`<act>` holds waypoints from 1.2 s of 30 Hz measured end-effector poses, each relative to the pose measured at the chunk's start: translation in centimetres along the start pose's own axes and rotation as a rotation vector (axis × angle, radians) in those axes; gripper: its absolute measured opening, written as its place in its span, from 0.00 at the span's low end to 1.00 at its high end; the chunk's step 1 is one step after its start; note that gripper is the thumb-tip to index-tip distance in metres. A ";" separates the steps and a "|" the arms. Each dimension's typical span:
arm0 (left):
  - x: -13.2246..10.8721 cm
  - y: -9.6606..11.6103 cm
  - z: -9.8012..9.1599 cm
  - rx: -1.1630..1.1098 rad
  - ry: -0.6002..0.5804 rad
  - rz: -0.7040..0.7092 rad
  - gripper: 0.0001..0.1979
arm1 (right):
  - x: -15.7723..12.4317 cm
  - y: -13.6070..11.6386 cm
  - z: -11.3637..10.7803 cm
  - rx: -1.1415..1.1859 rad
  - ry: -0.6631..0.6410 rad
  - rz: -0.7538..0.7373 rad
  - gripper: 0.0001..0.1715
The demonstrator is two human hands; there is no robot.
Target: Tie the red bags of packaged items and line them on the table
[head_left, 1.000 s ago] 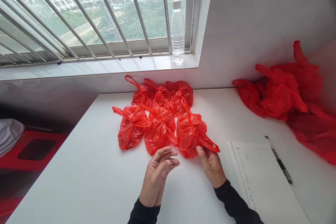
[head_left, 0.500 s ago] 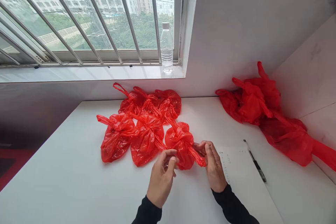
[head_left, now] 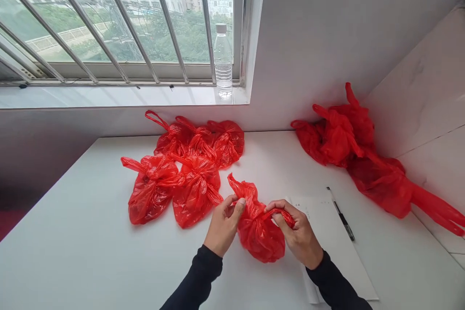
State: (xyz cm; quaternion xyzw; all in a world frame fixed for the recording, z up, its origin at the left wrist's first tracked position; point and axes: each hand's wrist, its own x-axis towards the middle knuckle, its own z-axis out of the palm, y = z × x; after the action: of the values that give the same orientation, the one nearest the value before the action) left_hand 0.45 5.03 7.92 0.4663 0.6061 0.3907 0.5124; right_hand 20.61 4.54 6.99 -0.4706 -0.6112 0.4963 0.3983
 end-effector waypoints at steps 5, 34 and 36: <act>-2.1 -0.5 -0.3 -0.019 -0.014 0.047 0.18 | -1.6 -1.3 -1.4 0.077 -0.086 -0.048 0.13; -1.7 -2.9 1.7 0.474 0.133 0.540 0.14 | -4.0 4.2 4.6 -0.079 0.061 0.062 0.27; 0.4 -0.2 1.1 0.416 0.189 0.522 0.11 | -2.2 2.2 4.2 0.041 0.073 0.064 0.28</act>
State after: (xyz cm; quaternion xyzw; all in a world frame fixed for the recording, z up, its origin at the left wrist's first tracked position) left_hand 1.46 5.33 7.44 0.6620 0.5778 0.4179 0.2307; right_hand 17.53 1.54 4.01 -0.4997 -0.5705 0.5037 0.4137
